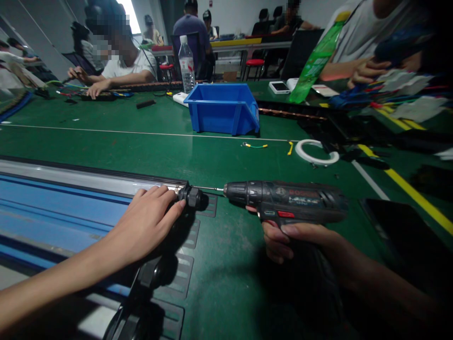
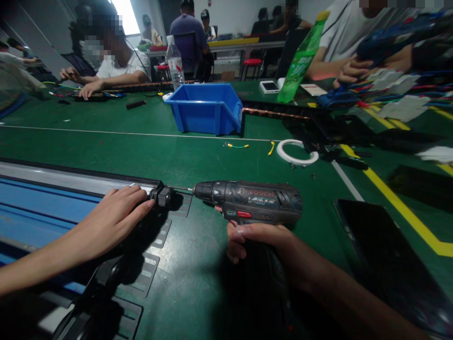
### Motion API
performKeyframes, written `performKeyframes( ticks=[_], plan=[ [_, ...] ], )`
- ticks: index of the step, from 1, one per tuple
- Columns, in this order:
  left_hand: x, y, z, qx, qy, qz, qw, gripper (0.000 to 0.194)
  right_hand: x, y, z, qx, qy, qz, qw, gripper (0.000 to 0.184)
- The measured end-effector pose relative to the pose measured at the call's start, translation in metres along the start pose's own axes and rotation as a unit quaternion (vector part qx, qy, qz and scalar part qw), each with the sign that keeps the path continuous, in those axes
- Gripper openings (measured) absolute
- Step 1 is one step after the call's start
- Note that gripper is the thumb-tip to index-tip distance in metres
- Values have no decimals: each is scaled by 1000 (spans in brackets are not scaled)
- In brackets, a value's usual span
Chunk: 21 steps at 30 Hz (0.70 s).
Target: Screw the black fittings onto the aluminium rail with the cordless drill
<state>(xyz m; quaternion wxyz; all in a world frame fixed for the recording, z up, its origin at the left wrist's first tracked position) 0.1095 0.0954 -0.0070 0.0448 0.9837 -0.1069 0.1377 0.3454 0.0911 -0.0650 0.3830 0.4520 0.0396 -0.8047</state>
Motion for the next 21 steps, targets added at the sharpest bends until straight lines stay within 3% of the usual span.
performKeyframes(
  ticks=[21],
  plan=[
    [0,0,0,7,-10,6,1000,39,0,1,-2,-3,-11,6,1000,42]
  ],
)
Point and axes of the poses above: each hand's wrist, its own y-axis away from the middle knuckle, its own z-axis out of the palm, x = y × z, the point moved 10 cm from there along -y, towards the middle knuckle, and after that the axes turned 3 degrees about y, right-handed, at the moved point
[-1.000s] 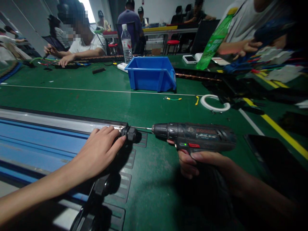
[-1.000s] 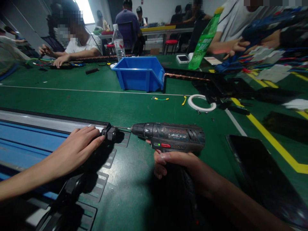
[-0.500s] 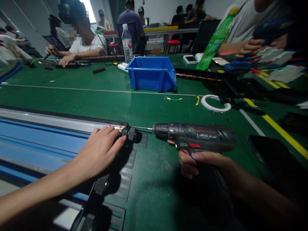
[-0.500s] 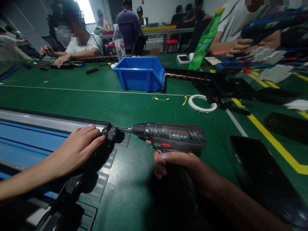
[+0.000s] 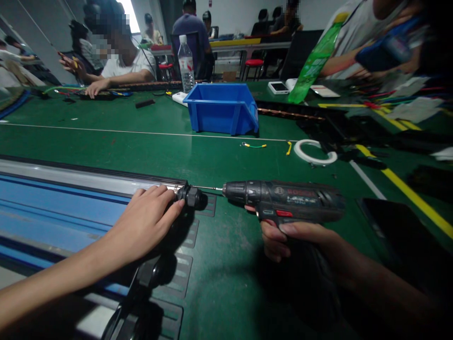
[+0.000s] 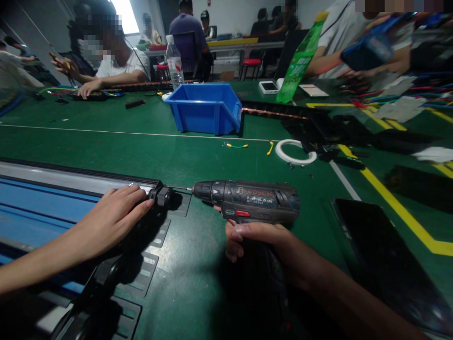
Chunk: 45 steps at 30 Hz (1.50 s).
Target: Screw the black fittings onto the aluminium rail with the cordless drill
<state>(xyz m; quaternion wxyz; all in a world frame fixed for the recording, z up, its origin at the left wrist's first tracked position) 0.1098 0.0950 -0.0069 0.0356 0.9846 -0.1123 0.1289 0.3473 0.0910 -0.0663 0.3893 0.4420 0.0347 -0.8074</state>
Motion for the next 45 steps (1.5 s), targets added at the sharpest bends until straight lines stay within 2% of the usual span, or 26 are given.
performKeyframes(
  ticks=[8,15,26,28,34,45],
  plan=[
    [0,0,0,9,-4,6,1000,41,-2,2,5,-32,-26,-7,999,35],
    [0,0,0,12,-6,9,1000,43,6,4,-6,-35,-26,10,999,32],
    [-5,1,4,8,-18,6,1000,51,9,8,-4,-51,-43,25,997,14],
    [-4,1,3,9,-21,7,1000,51,8,7,-4,-50,-42,24,998,16],
    [1,2,-3,10,-8,7,1000,47,7,5,-7,-46,-42,10,998,39],
    [5,2,-7,2,-18,7,1000,44,3,2,-3,-48,-44,-7,998,40]
  ],
)
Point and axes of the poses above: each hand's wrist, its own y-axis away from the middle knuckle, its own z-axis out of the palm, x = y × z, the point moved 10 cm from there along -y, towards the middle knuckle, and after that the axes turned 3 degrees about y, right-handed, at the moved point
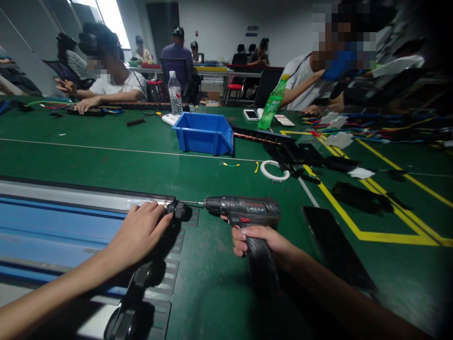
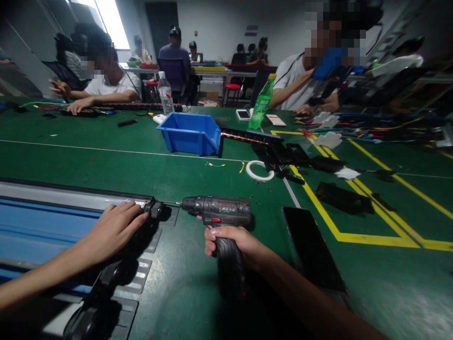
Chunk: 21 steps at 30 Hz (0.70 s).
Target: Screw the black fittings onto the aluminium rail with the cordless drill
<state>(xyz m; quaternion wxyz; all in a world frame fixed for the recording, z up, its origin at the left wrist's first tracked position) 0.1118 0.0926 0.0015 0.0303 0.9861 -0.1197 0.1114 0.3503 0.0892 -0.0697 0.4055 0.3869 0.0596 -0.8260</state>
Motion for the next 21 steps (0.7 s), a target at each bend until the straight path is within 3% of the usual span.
performKeyframes(
  ticks=[21],
  plan=[
    [-5,1,7,30,10,12,999,46,2,1,1,6,-22,9,1000,34]
  ],
)
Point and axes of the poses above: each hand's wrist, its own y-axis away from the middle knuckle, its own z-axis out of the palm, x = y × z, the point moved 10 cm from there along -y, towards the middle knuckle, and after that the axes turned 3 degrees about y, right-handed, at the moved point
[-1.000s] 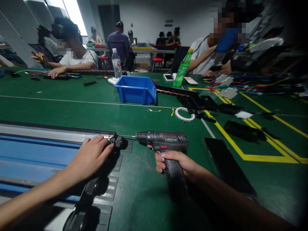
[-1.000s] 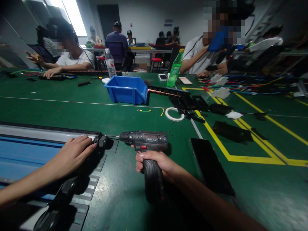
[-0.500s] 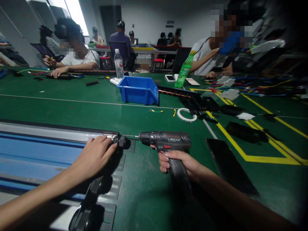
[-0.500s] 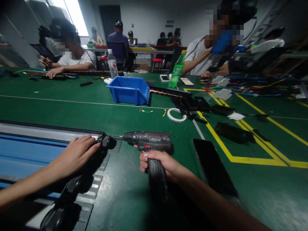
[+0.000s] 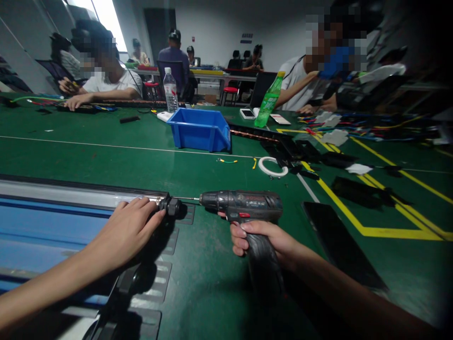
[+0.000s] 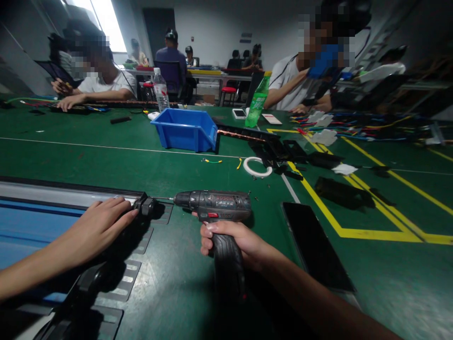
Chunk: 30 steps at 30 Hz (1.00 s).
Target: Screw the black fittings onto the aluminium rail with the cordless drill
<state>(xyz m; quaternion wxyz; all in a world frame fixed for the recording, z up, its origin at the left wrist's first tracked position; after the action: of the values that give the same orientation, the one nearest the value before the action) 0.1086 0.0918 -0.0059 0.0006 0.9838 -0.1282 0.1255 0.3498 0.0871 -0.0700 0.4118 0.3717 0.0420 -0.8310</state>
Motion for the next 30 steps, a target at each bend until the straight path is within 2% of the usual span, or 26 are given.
performKeyframes(
  ticks=[30],
  plan=[
    [1,-1,0,-11,2,-6,1000,43,2,1,-2,-1,-2,5,1000,36]
  ],
)
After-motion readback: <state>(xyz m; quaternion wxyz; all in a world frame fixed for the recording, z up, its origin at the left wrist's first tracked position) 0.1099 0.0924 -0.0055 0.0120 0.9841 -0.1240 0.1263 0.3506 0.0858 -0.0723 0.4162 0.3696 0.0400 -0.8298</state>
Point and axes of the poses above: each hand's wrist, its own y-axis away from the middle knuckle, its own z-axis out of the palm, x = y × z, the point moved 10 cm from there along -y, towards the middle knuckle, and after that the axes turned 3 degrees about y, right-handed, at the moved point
